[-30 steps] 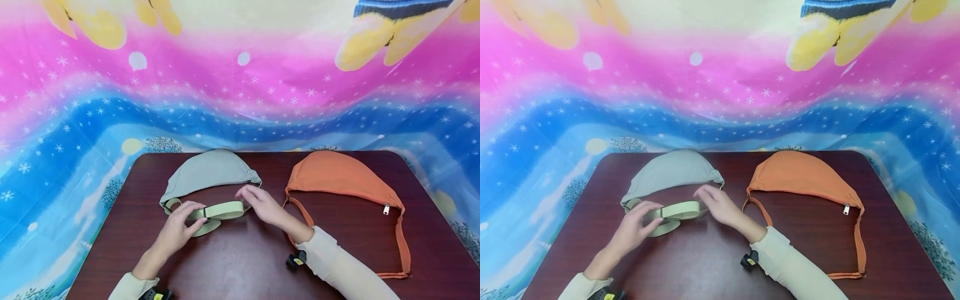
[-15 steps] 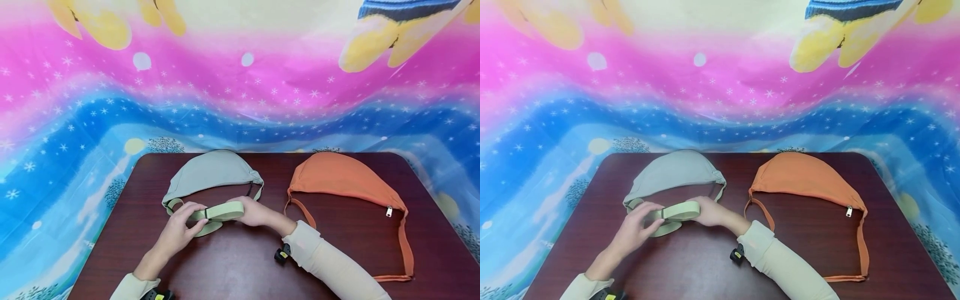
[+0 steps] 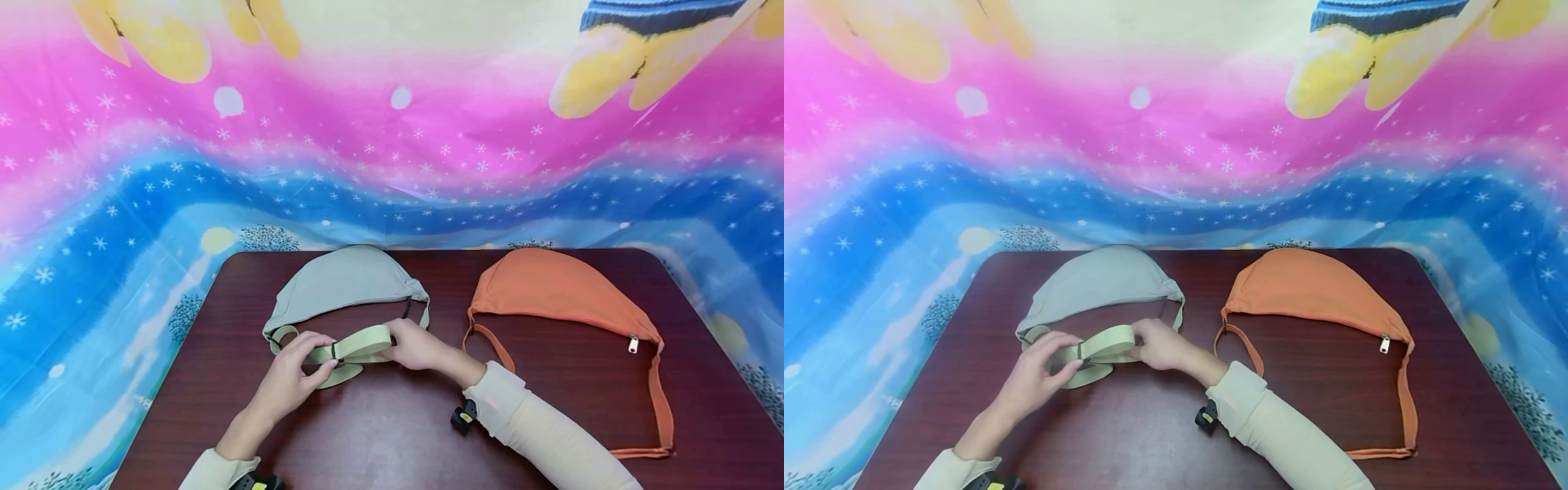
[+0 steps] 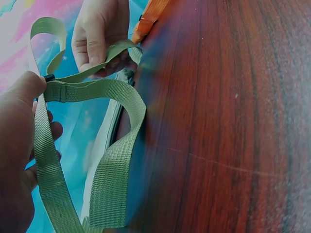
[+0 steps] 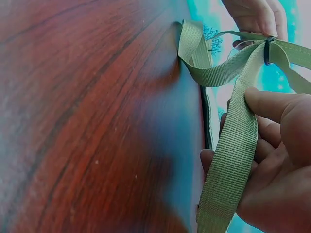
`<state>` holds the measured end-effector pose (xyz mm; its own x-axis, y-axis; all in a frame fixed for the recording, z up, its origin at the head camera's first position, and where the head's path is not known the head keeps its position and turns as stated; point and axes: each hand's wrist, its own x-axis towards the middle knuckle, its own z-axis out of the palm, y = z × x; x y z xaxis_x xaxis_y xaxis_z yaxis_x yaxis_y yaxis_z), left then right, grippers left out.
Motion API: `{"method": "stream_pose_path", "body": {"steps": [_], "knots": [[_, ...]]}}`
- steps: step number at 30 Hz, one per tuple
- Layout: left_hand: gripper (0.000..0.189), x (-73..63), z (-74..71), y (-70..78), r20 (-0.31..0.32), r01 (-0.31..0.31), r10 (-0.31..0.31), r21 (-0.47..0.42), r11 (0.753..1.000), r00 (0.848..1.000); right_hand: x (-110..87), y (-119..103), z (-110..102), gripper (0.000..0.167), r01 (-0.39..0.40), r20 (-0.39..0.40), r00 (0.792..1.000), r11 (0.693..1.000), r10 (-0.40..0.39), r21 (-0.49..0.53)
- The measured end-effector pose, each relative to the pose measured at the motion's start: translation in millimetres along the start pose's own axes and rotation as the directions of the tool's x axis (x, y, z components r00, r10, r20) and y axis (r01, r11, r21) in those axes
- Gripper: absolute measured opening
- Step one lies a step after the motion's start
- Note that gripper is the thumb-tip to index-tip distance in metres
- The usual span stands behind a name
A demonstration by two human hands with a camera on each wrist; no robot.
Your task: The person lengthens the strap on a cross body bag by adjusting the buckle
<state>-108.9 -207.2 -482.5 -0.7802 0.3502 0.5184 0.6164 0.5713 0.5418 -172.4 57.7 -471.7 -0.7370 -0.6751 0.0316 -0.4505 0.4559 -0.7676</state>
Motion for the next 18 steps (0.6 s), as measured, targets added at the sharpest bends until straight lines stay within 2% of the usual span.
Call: {"method": "stream_pose_path", "body": {"steps": [5,10,18], "knots": [[0.036,0.5,1.2,-1.1,-0.012,-0.034,0.034,-0.006,0.999,0.999,-0.7,1.6,-2.9,0.002,-0.007,-0.002,1.0,1.0,0.007,0.001],[0.036,0.8,1.8,-2.0,-0.027,-0.043,0.043,0.004,0.999,0.999,-3.2,6.2,-7.6,0.013,-0.009,-0.018,1.0,1.0,0.01,0.021],[0.033,-0.7,1.7,-2.7,-0.025,-0.034,0.034,0.032,0.999,0.999,-12.8,11.7,-19.2,0.007,-0.054,-0.027,0.998,0.998,0.055,0.039]]}}
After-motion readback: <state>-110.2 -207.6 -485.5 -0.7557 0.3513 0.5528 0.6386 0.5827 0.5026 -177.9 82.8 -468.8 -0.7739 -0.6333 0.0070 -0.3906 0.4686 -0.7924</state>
